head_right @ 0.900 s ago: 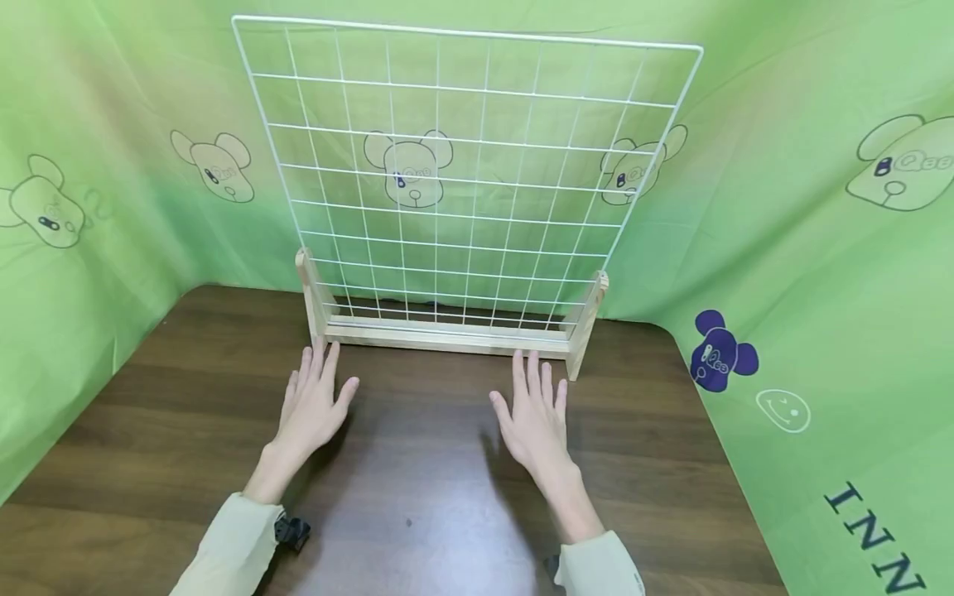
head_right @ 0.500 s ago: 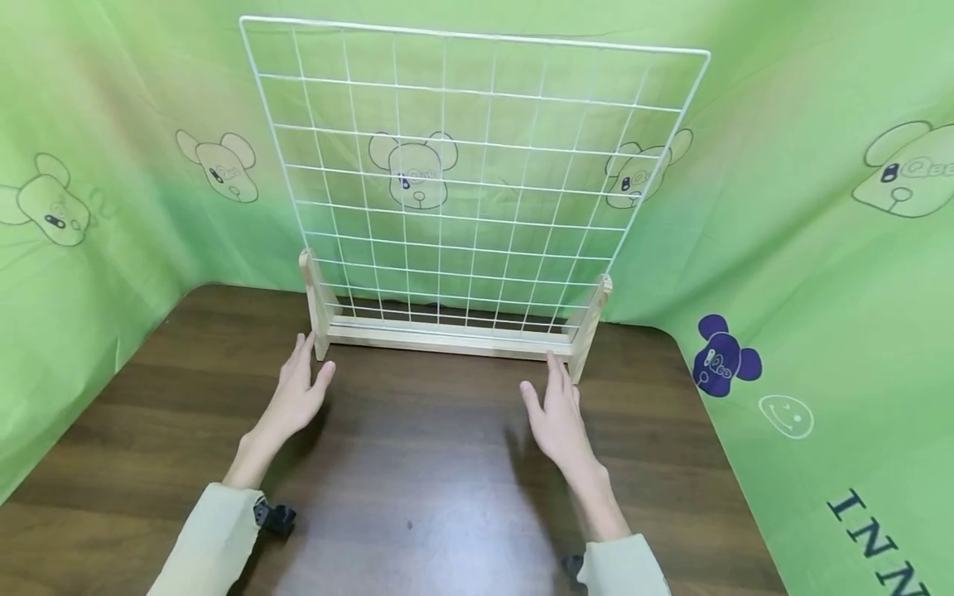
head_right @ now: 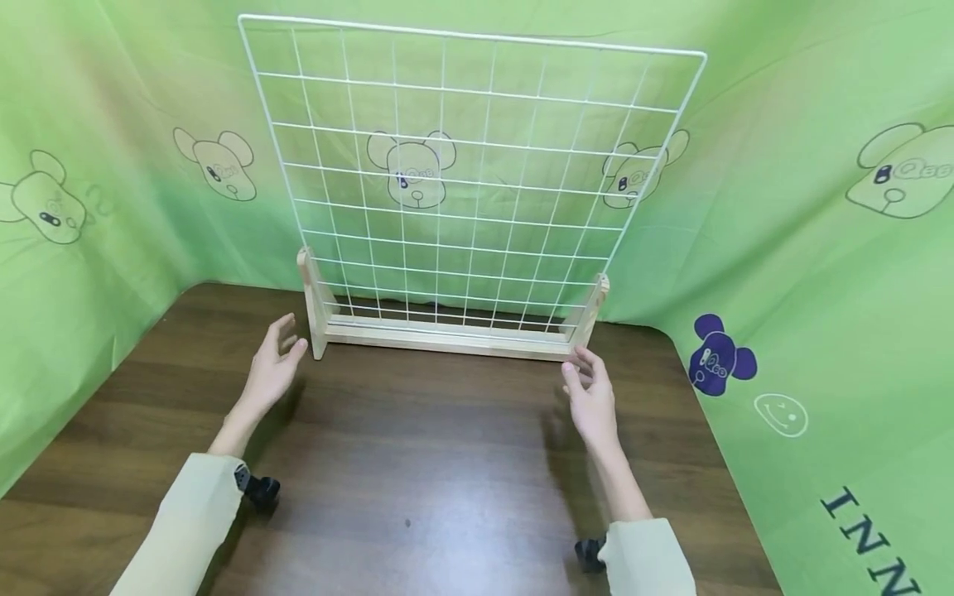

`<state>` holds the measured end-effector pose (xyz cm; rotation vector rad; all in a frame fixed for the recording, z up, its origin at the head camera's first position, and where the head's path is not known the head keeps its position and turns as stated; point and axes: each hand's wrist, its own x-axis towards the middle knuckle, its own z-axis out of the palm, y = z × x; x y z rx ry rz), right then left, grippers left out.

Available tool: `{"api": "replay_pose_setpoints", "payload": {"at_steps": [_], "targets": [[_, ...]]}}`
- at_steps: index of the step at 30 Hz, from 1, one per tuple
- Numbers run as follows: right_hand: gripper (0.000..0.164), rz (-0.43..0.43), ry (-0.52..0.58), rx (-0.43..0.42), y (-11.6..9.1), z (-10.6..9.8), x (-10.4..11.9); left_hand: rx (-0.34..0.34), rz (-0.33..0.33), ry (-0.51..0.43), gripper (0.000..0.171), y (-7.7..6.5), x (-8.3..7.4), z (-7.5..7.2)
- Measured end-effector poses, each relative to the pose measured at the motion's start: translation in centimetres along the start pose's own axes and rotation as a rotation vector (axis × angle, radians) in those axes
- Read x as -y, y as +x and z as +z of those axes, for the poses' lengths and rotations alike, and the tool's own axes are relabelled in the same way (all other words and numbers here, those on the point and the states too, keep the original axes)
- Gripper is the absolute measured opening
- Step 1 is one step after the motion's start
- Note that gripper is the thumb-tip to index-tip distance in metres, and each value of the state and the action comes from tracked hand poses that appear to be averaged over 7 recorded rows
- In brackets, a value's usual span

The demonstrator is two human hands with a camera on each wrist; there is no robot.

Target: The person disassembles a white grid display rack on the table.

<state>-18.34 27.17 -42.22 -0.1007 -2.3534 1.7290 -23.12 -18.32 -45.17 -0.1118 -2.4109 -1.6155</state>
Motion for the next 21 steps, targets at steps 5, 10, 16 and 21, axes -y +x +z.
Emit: {"api": "replay_pose_setpoints", "payload": {"at_steps": [5, 10, 16, 21], "targets": [[0.043, 0.023, 0.012, -0.084, 0.9, -0.6, -0.5, -0.034, -0.038, -0.039, 0.050, 1.3, 0.5, -0.5], [0.038, 0.040, 0.006, -0.204, 1.9, -1.2, -0.4, -0.053, -0.053, -0.026, 0.049, 2.3, 0.4, -1.0], [0.041, 0.062, -0.073, -0.207, 3.8, -2.3, -0.2, -0.032, -0.010, -0.059, 0.051, 3.6, 0.3, -1.3], [0.047, 0.044, -0.194, -0.131, 5.4, -3.3, -0.4, 0.065, 0.048, -0.140, 0.055, 5.0, 0.3, -1.3]]}}
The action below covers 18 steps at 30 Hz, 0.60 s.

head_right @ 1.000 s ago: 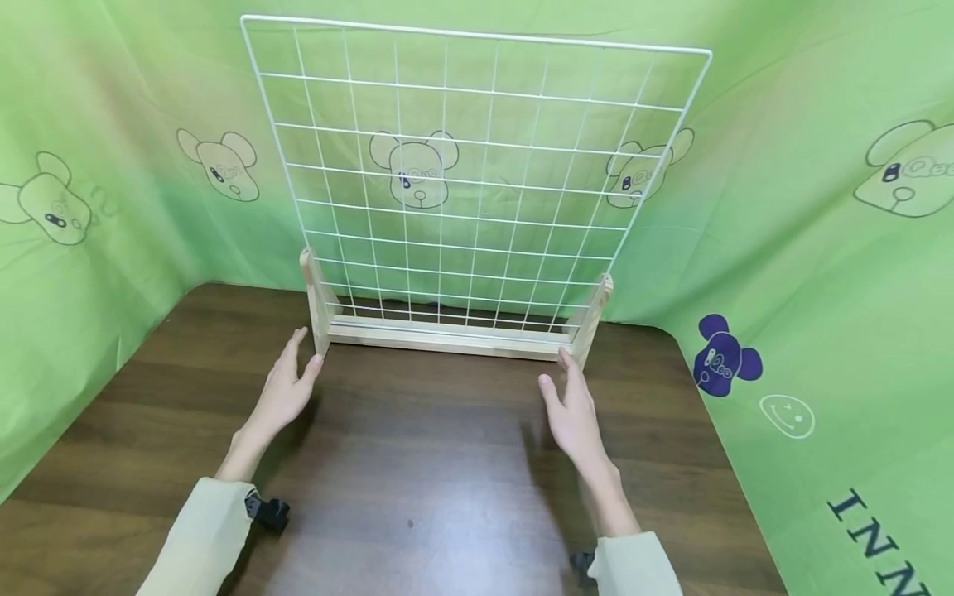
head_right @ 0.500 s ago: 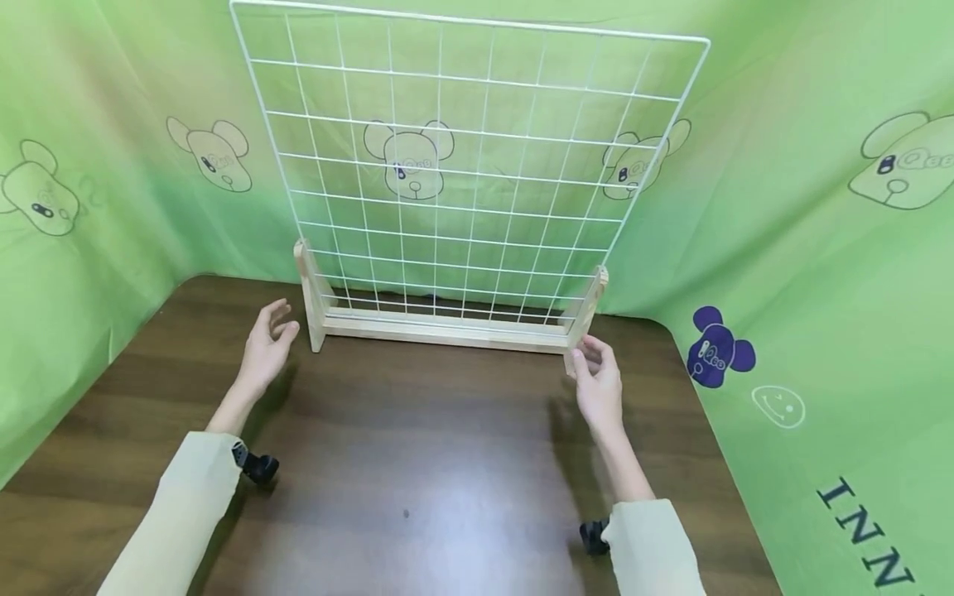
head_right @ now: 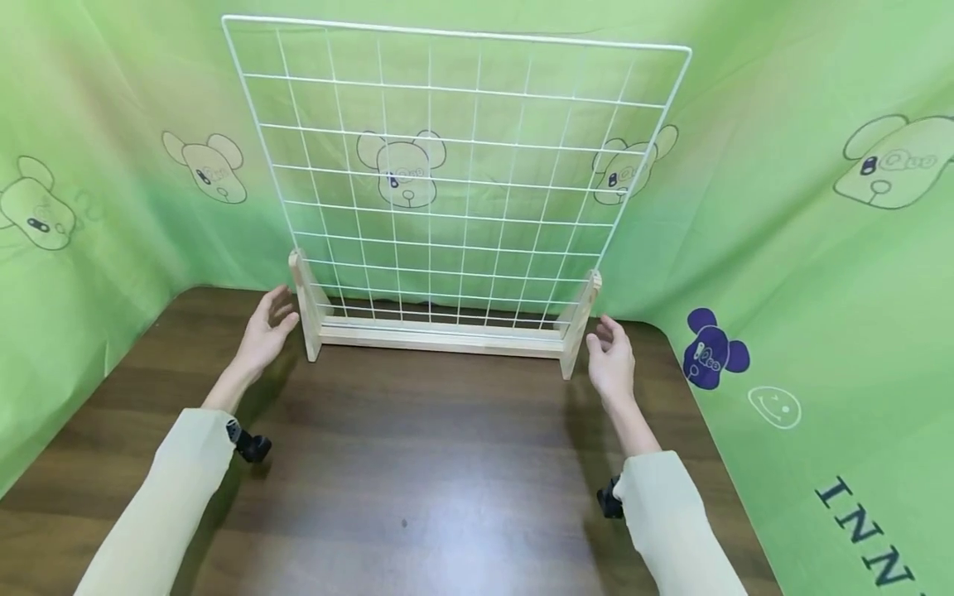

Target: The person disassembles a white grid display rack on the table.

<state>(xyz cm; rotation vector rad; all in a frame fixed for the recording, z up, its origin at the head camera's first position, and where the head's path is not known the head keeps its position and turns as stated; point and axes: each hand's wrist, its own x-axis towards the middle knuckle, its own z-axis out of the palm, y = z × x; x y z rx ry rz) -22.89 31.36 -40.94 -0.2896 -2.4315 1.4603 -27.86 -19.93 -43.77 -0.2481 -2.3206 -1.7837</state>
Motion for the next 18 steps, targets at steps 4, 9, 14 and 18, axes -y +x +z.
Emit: {"api": "replay_pose_setpoints", "payload": {"at_steps": [4, 9, 14, 18], "targets": [[0.049, -0.027, -0.026, 0.043, 0.7, 0.0, -0.2, 0.064, 0.021, -0.074, 0.058, 0.4, -0.9, 0.0], [0.050, -0.041, 0.004, 0.057, 1.3, 0.2, 0.0, 0.092, 0.028, -0.111, 0.059, 0.4, -2.2, 0.0], [0.049, -0.034, 0.051, 0.050, 1.7, 0.8, -0.1, 0.094, 0.030, -0.095, 0.057, 1.7, -1.1, 0.3], [0.047, -0.013, 0.061, 0.006, 1.7, 1.7, -0.2, 0.075, 0.040, -0.065, 0.054, 2.4, 0.4, 0.7]]}}
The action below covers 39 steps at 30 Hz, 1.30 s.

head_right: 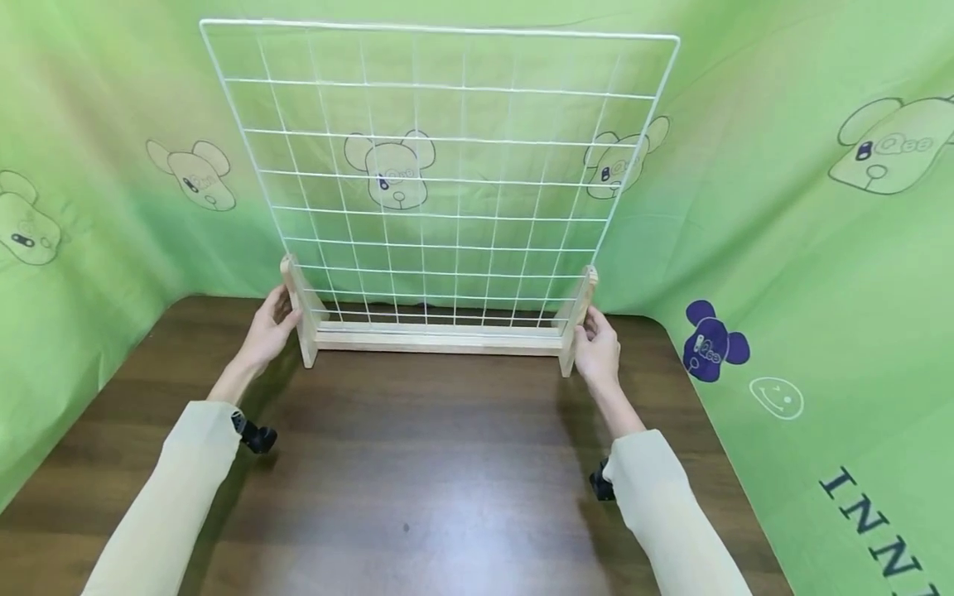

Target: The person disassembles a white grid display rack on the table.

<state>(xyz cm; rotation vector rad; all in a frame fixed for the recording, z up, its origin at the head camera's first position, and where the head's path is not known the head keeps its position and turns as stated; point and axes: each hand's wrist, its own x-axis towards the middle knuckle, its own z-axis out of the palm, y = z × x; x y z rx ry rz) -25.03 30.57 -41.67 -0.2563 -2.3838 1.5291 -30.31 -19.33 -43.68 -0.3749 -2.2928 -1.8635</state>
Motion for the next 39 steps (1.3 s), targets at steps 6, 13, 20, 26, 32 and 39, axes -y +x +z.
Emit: {"api": "replay_pose_setpoints", "payload": {"at_steps": [6, 13, 20, 26, 32, 39], "targets": [[0.044, -0.002, -0.007, -0.089, 0.2, 1.2, 0.2, -0.033, -0.034, -0.064, 0.049, -0.2, -0.6, 0.1], [0.041, -0.012, -0.011, -0.143, 0.3, 1.2, -0.1, 0.001, -0.035, -0.112, 0.049, 0.5, 0.2, 0.2], [0.038, -0.012, -0.076, -0.160, 0.3, 1.1, -0.7, 0.071, -0.082, -0.080, 0.057, 0.0, -0.4, -0.4], [0.037, 0.000, -0.043, -0.142, 0.3, 0.9, -1.0, 0.115, -0.125, -0.062, 0.056, -0.5, -1.8, -0.5], [0.037, -0.004, -0.017, -0.127, 0.6, 0.8, -1.1, 0.119, -0.112, -0.075, 0.058, 0.1, -0.5, -0.8], [0.038, -0.001, -0.002, -0.126, 0.9, 0.9, -1.4, 0.136, -0.062, -0.071, 0.059, 0.1, 0.5, -1.1]]}}
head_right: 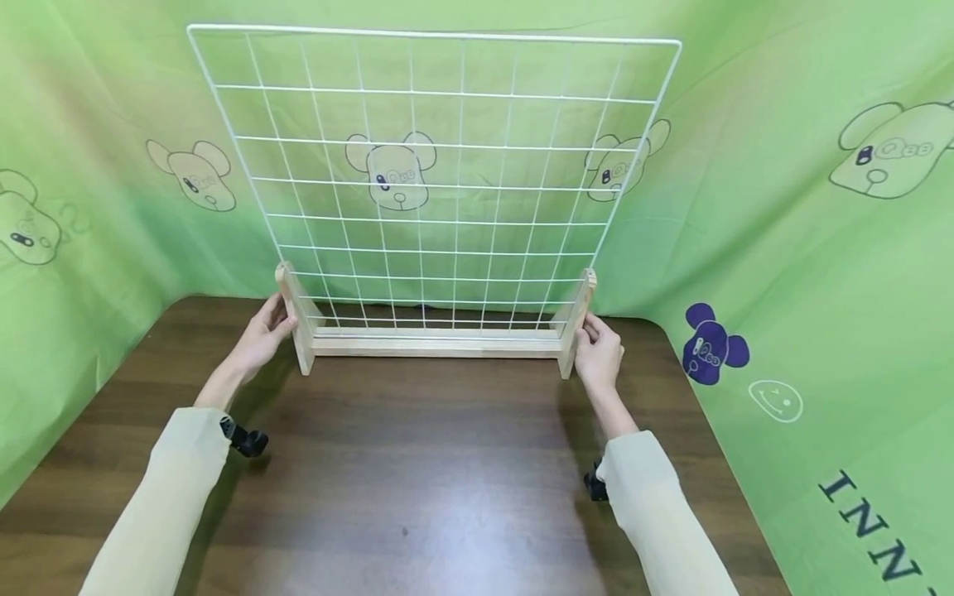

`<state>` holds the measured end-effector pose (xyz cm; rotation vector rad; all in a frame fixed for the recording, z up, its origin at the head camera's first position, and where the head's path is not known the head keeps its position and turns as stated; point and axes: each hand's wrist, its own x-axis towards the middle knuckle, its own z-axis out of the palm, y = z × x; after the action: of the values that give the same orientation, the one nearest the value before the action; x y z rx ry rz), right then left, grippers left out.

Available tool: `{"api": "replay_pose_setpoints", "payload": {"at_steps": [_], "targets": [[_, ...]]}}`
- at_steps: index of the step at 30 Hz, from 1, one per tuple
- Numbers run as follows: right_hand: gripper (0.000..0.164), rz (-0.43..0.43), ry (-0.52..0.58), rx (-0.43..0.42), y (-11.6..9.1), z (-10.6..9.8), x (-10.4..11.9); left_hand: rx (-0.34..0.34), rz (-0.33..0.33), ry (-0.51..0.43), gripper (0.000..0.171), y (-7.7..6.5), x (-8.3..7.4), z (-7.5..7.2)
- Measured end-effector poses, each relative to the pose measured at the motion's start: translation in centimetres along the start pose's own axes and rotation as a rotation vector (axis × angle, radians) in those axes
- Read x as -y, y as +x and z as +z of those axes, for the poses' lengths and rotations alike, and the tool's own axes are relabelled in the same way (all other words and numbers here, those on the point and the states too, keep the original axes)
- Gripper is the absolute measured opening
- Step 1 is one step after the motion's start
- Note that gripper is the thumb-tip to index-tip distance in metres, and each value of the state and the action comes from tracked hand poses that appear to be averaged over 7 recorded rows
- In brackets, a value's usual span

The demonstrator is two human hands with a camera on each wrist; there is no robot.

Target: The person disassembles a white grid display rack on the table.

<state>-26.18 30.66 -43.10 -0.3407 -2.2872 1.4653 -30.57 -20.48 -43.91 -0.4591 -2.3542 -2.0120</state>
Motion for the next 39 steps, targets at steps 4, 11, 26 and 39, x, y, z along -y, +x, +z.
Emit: {"api": "replay_pose_setpoints", "payload": {"at_steps": [4, 11, 26, 39], "targets": [[0.038, 0.011, 0.006, 0.004, 0.1, 0.2, -0.1, 0.000, 0.021, 0.020, 0.057, -0.8, -0.1, -0.4], [0.039, 0.023, -0.008, 0.019, 0.5, 0.0, -0.2, 0.041, 0.006, 0.079, 0.055, -1.8, -0.6, -0.5], [0.035, 0.021, -0.032, -0.034, 0.8, 0.1, 0.8, 0.048, 0.022, 0.145, 0.057, -2.1, -1.9, -0.7], [0.032, 0.028, 0.002, -0.028, 1.1, 0.5, 0.7, 0.006, 0.077, 0.137, 0.052, -3.4, -0.6, -1.7]]}}
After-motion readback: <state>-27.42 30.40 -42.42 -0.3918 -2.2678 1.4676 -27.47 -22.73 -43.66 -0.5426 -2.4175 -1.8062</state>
